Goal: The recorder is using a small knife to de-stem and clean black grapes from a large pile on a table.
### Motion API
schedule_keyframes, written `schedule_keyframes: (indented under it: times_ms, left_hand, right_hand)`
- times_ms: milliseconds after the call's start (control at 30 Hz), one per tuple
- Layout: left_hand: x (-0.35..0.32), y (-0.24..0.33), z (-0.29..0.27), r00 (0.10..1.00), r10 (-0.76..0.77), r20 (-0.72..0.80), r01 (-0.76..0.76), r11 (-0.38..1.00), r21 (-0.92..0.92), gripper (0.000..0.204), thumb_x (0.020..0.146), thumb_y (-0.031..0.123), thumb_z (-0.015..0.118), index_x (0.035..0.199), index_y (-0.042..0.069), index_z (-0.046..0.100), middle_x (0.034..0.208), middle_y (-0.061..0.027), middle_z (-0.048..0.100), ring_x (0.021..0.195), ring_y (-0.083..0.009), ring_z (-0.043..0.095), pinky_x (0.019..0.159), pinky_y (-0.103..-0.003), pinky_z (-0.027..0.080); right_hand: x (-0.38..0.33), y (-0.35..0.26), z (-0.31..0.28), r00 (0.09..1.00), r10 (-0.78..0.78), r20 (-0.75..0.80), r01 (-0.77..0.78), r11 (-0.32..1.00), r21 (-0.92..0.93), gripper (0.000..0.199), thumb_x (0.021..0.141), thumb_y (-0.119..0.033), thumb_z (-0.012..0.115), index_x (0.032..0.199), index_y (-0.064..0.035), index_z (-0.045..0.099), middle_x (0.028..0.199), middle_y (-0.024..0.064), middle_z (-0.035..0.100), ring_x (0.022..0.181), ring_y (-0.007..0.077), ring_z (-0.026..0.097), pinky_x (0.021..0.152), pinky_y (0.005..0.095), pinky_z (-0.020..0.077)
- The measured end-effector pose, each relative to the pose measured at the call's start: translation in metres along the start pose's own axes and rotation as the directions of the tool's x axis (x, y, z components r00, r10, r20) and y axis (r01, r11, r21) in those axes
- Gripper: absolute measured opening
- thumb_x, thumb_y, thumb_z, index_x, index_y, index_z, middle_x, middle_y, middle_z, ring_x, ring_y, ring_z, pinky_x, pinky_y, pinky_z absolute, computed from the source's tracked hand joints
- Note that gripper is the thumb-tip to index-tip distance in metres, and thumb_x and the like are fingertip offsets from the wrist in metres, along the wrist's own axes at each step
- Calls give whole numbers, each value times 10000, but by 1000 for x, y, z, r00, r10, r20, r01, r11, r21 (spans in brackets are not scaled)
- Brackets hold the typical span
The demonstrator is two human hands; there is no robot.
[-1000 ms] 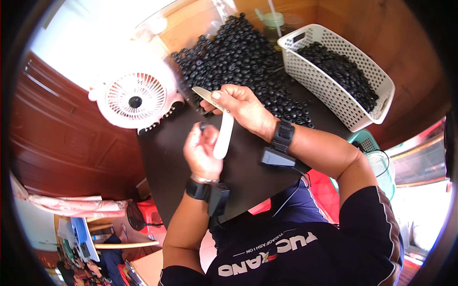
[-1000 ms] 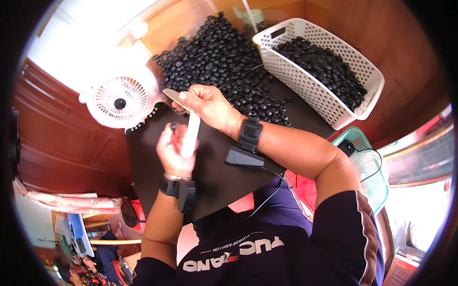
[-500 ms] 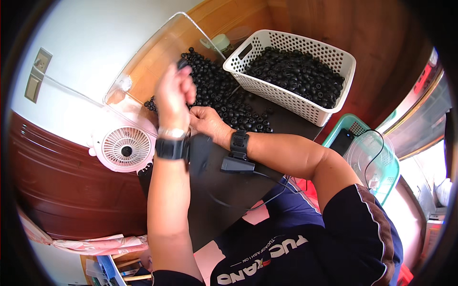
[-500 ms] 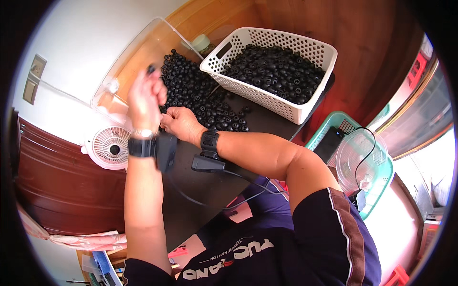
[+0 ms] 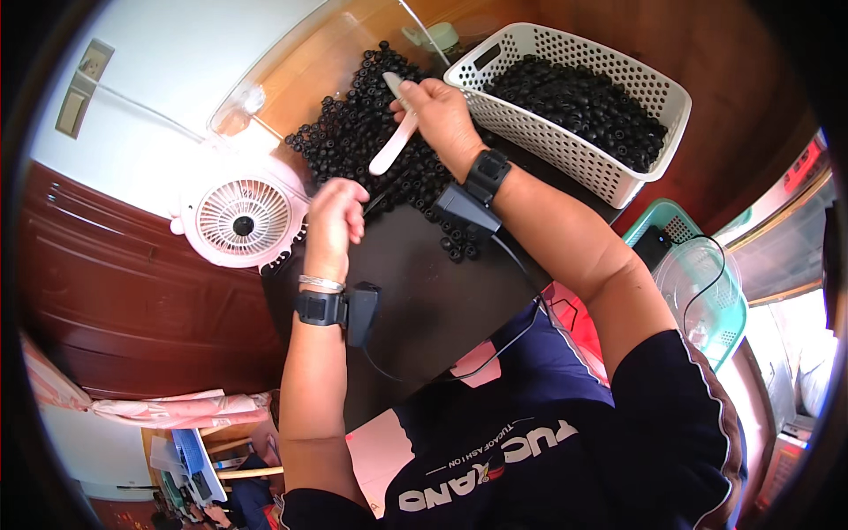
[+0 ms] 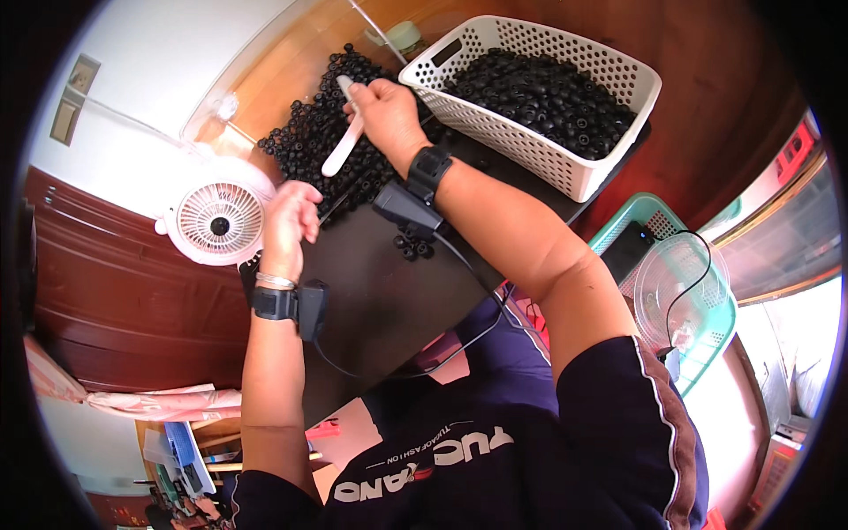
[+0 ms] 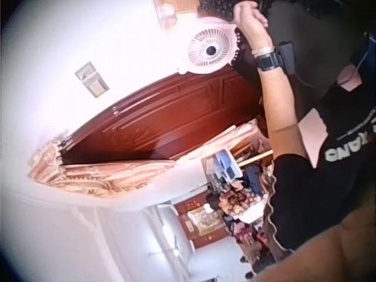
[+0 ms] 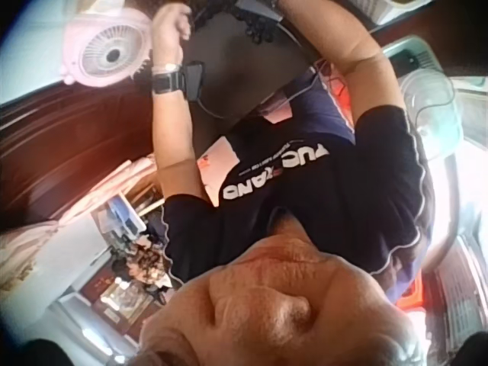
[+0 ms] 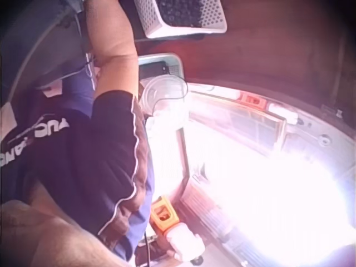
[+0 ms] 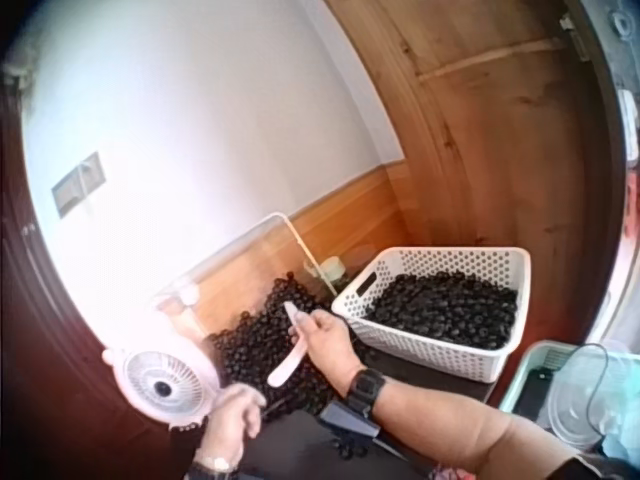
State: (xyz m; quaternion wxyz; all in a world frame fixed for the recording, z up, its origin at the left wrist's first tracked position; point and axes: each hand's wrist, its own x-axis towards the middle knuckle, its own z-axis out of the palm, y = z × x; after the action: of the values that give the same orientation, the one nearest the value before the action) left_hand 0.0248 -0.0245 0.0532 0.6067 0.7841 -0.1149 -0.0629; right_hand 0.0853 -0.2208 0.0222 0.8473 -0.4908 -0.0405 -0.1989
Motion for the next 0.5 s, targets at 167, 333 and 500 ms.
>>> schedule_keyframes:
  times_ms: [167, 333, 500]
  left_hand:
    - [-7, -41, 9, 958, -241, 156, 195, 945, 262, 174, 836, 210, 542, 844, 43, 591, 642, -29, 542, 540, -108, 519, 477, -250, 400]
    - [4, -35, 43, 951, -20, 308, -200, 721, 664, 292, 790, 154, 537, 1041, 9, 503, 907, -205, 624, 882, -383, 594, 779, -414, 445]
    - [12, -35, 56, 936, -36, 351, -276, 546, 791, 304, 794, 136, 526, 1071, 36, 454, 921, -218, 612, 907, -406, 584, 783, -467, 453]
  right_hand:
    - [-3, -1, -2, 1000, 7, -11, -8, 1000, -27, 279, 935, -257, 540, 832, -2, 587, 793, 90, 651, 665, 114, 585, 617, 263, 489]
    - [-4, 3, -1, 1000, 14, 6, -14, 998, -59, 278, 932, -256, 541, 848, 4, 593, 800, 89, 650, 675, 114, 586, 614, 258, 488]
    - [-6, 6, 2, 999, 33, 41, -31, 998, -47, 260, 928, -240, 544, 877, 7, 604, 797, 84, 641, 679, 125, 588, 595, 267, 497]
